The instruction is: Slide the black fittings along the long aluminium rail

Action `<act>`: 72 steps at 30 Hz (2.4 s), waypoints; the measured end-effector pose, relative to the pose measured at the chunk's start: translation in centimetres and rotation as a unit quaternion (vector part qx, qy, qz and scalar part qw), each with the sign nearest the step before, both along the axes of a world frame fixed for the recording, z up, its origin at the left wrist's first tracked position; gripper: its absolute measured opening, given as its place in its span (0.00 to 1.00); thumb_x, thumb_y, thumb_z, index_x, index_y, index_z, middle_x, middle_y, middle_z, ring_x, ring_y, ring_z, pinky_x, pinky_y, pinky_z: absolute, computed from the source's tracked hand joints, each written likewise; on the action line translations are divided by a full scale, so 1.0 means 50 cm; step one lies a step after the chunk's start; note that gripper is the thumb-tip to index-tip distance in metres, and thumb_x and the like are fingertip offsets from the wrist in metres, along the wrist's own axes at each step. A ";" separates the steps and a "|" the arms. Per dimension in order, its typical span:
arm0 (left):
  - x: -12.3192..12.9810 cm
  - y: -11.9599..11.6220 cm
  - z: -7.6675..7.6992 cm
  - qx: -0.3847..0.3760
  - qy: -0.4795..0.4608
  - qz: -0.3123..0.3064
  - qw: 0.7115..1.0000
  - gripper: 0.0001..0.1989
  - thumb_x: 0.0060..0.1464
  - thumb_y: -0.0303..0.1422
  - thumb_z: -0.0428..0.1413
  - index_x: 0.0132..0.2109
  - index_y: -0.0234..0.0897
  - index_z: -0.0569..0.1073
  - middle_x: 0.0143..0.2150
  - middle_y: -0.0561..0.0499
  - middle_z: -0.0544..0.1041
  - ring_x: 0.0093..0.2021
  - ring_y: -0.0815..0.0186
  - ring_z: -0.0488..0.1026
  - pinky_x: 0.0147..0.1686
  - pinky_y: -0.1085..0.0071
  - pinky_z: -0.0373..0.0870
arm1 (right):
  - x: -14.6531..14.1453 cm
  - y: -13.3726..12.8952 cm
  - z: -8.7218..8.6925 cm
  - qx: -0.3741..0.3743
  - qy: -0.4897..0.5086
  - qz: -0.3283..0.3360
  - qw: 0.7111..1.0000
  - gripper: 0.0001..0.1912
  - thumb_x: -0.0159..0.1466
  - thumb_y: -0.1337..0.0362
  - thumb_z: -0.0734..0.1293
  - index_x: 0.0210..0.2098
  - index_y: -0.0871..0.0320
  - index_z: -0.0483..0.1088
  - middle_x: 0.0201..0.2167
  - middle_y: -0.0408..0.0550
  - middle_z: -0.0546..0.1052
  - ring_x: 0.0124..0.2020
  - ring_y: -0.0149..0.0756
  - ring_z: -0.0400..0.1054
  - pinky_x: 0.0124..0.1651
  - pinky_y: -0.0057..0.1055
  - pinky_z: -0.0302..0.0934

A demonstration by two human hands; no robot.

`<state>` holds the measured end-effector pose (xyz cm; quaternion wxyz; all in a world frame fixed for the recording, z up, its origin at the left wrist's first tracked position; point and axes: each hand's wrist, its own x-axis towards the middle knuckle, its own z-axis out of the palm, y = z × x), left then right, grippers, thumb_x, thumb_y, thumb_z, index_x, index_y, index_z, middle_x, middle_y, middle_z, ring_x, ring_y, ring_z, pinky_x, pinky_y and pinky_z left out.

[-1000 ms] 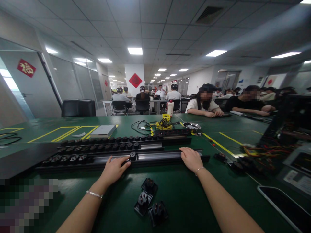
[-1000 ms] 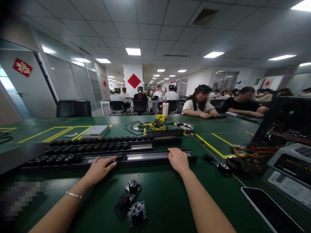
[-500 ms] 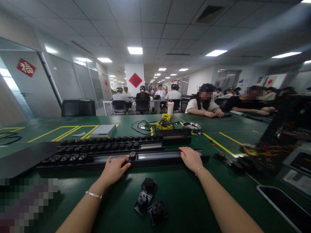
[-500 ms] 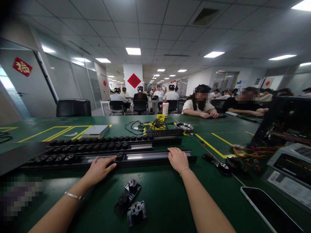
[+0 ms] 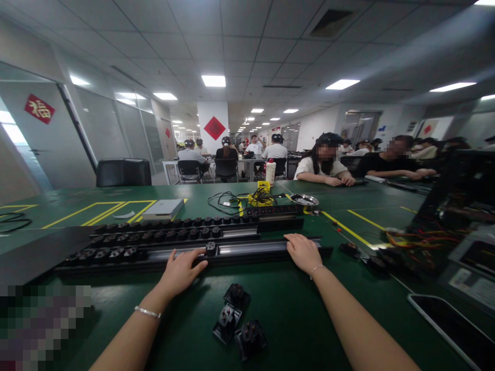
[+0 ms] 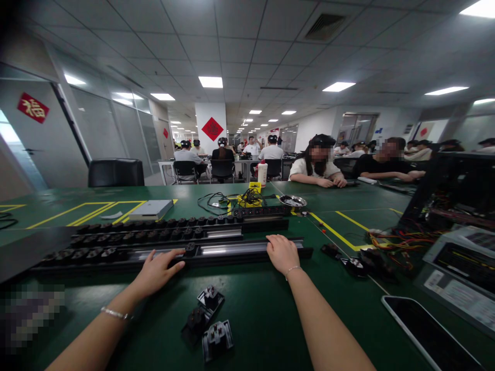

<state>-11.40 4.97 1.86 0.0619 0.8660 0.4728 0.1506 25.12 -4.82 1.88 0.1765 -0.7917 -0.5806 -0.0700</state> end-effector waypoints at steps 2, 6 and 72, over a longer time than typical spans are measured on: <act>0.000 0.001 -0.001 0.001 0.001 -0.003 1.000 0.22 0.56 0.50 0.42 0.53 0.50 0.66 0.53 0.51 0.73 0.55 0.58 0.66 0.60 0.44 0.37 | -0.001 -0.001 0.001 0.000 -0.001 -0.002 1.000 0.23 0.63 0.61 0.51 0.52 0.54 0.68 0.54 0.45 0.70 0.57 0.37 0.58 0.55 0.39 0.50; 0.000 0.002 -0.002 0.007 0.008 -0.005 1.000 0.22 0.56 0.50 0.42 0.53 0.52 0.67 0.53 0.53 0.73 0.55 0.58 0.66 0.60 0.44 0.37 | -0.002 -0.001 0.002 0.003 -0.004 -0.001 1.000 0.23 0.63 0.61 0.51 0.52 0.54 0.68 0.54 0.45 0.70 0.56 0.37 0.58 0.55 0.39 0.51; 0.066 -0.037 -0.009 0.052 0.019 -0.054 0.997 0.24 0.55 0.43 0.47 0.57 0.40 0.62 0.60 0.43 0.65 0.59 0.56 0.61 0.60 0.43 0.40 | -0.001 -0.001 0.000 0.010 0.000 0.003 1.000 0.23 0.62 0.62 0.51 0.51 0.54 0.68 0.53 0.45 0.70 0.56 0.37 0.58 0.55 0.38 0.50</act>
